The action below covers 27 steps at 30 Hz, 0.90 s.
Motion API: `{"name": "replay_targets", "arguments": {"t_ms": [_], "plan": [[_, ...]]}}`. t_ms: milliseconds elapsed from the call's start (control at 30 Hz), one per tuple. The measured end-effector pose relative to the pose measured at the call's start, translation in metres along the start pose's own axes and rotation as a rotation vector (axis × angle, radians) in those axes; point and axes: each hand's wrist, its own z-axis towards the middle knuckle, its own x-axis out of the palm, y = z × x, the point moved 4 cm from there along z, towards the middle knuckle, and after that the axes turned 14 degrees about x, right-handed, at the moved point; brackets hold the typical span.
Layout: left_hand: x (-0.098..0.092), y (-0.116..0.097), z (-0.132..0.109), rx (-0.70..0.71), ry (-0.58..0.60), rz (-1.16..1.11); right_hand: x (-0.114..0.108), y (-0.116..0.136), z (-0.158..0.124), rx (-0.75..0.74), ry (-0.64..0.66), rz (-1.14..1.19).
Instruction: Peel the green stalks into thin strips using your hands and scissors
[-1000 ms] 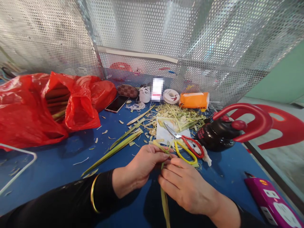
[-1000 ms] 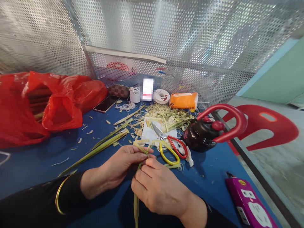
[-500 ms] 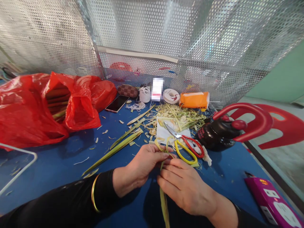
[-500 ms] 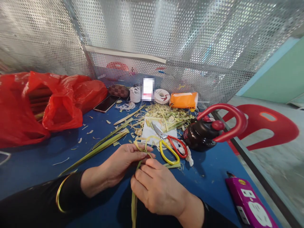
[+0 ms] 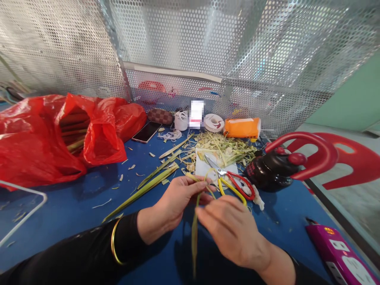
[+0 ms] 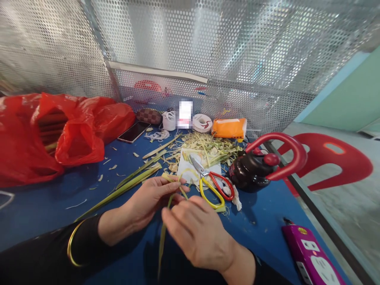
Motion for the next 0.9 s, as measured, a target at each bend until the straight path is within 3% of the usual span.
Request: {"name": "replay_targets", "arguments": {"t_ms": [100,167,233,300,400,600,767,900], "plan": [[-0.003,-0.007,0.002,0.022,-0.041,-0.028,-0.007,-0.025,0.001,0.445,-0.107,0.026],[-0.004,-0.011,0.003,0.014,-0.053,-0.045,-0.002,-0.035,0.002,0.645,0.038,0.124],[-0.006,-0.012,0.004,0.002,-0.051,-0.049,0.007,-0.037,0.003,0.726,0.220,0.230],[-0.008,-0.011,0.005,0.000,-0.069,-0.037,0.012,-0.036,0.003,0.739,0.316,0.257],[-0.009,-0.011,0.005,0.040,-0.120,-0.018,0.014,-0.036,0.002,0.689,0.308,0.184],[-0.008,-0.015,0.003,0.141,-0.211,0.017,0.002,-0.043,0.004,0.471,0.090,-0.094],[-0.013,-0.016,0.005,0.193,-0.245,0.099,0.000,-0.045,0.006,0.373,0.047,-0.133],[-0.010,-0.013,0.007,0.180,-0.141,0.105,-0.013,-0.050,0.004,0.402,-0.144,-0.073]]}}
